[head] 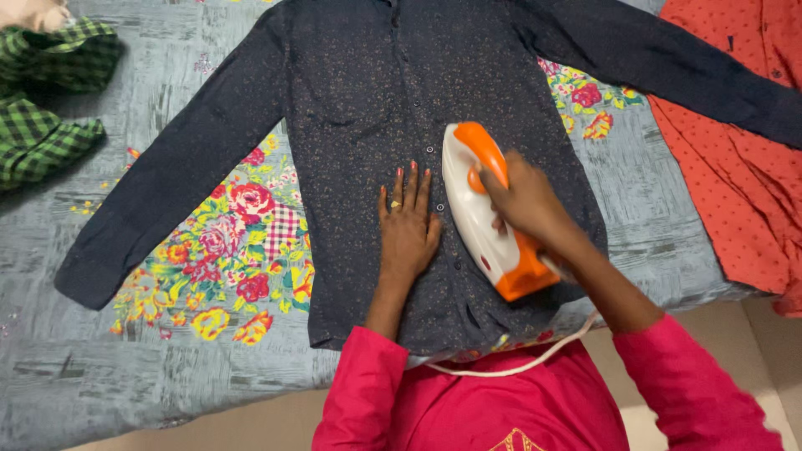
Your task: The person irons a dark patterned long-sleeved shirt laid out on a floral bedsheet. They systematically smooth the sleeves, collar, and body of the shirt using an electric iron, then fold the shirt neatly.
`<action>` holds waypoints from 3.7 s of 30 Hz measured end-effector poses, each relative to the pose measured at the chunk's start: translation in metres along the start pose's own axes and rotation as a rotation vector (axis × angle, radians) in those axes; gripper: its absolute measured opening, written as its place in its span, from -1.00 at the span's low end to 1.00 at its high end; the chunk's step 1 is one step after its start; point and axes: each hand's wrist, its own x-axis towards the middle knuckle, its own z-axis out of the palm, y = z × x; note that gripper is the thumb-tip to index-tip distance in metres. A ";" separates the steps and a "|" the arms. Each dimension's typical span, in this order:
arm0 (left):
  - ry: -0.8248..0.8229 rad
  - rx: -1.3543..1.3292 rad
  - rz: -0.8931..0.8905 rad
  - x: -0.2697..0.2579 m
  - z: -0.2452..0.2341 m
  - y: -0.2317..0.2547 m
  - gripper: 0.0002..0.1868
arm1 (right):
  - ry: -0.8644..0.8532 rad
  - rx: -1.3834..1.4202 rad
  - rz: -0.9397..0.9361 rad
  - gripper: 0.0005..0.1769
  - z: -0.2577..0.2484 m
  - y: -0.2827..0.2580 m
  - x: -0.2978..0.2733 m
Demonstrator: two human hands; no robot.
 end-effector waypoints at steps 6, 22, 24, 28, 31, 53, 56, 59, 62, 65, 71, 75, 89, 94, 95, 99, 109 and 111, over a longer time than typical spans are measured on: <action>0.033 0.036 0.006 0.000 0.008 -0.003 -0.31 | 0.012 0.048 0.026 -0.54 0.000 -0.007 0.007; 0.053 0.009 0.012 -0.001 0.004 0.000 -0.36 | -0.068 -0.015 0.137 -0.53 -0.005 0.005 -0.090; 0.055 0.004 0.011 -0.001 0.003 0.000 -0.35 | -0.057 -0.034 0.098 -0.51 -0.002 0.005 -0.071; 0.087 -0.010 0.026 0.000 0.003 -0.001 -0.32 | -0.002 -0.062 0.014 -0.47 0.001 0.001 -0.026; 0.094 -0.004 0.027 -0.002 0.003 -0.001 -0.31 | 0.024 -0.125 -0.006 -0.48 -0.006 -0.005 -0.001; 0.089 -0.019 0.036 -0.002 0.008 -0.007 -0.30 | 0.114 -0.140 0.138 -0.50 -0.076 0.054 -0.040; 0.059 -0.012 0.019 -0.001 0.005 -0.004 -0.29 | 0.140 -0.161 0.101 -0.51 -0.082 0.055 -0.007; 0.069 -0.014 0.030 -0.001 0.004 -0.002 -0.29 | 0.154 -0.128 0.072 -0.52 -0.088 0.057 0.035; 0.077 -0.020 0.034 -0.002 0.002 -0.002 -0.30 | 0.202 -0.090 0.044 -0.52 -0.088 0.062 0.079; 0.085 -0.010 0.032 -0.001 0.000 0.001 -0.30 | 0.230 -0.124 -0.101 -0.54 -0.092 0.068 0.126; 0.040 -0.043 -0.009 0.005 -0.010 0.004 -0.29 | 0.166 -0.109 -0.003 -0.52 -0.093 0.052 0.204; 0.030 -0.094 -0.024 0.007 -0.014 0.005 -0.29 | 0.164 -0.121 -0.027 -0.50 -0.091 0.046 0.229; 0.122 -0.141 0.024 -0.001 0.003 -0.007 -0.33 | 0.154 -0.027 0.067 -0.43 -0.082 0.048 0.233; 0.138 -0.112 0.040 -0.002 0.010 -0.013 -0.35 | 0.119 -0.103 0.020 -0.50 -0.076 0.053 0.179; 0.137 -0.105 0.042 -0.002 0.012 -0.013 -0.35 | 0.119 -0.120 0.012 -0.51 -0.077 0.058 0.166; 0.141 -0.084 0.074 -0.005 0.016 -0.016 -0.34 | 0.124 -0.164 -0.140 -0.52 -0.073 0.081 0.104; -0.062 -0.073 -0.107 0.033 -0.010 -0.019 -0.53 | 0.026 -0.141 0.130 -0.54 -0.068 0.057 -0.042; -0.194 -0.021 -0.178 0.062 -0.009 -0.024 -0.55 | 0.019 -0.158 0.127 -0.52 -0.070 0.055 -0.039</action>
